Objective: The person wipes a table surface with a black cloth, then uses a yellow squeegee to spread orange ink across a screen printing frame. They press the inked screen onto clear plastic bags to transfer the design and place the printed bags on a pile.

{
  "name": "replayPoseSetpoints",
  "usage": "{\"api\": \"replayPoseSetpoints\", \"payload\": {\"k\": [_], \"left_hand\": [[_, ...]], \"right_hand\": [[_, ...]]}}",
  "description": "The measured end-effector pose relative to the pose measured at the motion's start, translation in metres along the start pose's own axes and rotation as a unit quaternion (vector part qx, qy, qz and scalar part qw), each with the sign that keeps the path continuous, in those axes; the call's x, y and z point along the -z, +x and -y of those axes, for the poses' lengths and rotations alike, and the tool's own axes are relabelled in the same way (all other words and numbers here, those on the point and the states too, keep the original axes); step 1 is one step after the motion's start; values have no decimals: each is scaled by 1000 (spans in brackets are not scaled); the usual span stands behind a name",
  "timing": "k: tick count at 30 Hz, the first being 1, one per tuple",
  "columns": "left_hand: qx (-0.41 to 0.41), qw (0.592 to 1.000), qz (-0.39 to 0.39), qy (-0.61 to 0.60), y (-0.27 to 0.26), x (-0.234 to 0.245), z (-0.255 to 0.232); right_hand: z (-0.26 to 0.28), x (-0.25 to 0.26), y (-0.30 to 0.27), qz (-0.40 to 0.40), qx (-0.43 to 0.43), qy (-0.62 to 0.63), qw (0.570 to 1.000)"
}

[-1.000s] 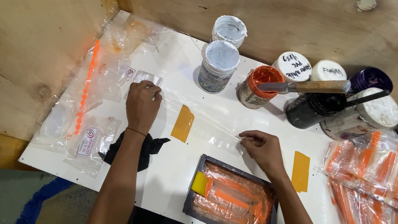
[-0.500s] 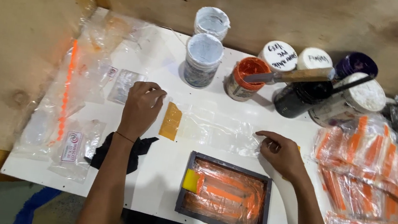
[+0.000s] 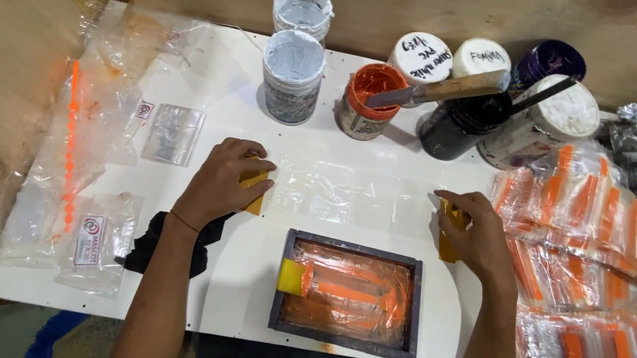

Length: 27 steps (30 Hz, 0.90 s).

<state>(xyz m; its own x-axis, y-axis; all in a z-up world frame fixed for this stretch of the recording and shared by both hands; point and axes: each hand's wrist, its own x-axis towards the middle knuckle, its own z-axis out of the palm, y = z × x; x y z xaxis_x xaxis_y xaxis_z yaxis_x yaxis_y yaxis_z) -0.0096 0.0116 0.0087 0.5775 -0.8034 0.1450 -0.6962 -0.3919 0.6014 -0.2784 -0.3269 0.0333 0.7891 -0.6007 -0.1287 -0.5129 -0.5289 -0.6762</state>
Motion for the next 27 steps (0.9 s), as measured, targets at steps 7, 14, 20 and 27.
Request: {"api": "replayPoseSetpoints", "payload": {"k": [7,14,20,27], "left_hand": [[30,999,26,8,0,12,-7],[59,997,52,1,-3,18,-9],[49,998,50,3,-3,14,-10],[30,996,73,35,2,4,-19]], "right_hand": [[11,5,-10,-5,-32,-9,999],[24,13,-16,28,-37,-33,998],[25,14,-19,13,-40,-8,999],[17,7,-15,25,-37,-16,999]]}}
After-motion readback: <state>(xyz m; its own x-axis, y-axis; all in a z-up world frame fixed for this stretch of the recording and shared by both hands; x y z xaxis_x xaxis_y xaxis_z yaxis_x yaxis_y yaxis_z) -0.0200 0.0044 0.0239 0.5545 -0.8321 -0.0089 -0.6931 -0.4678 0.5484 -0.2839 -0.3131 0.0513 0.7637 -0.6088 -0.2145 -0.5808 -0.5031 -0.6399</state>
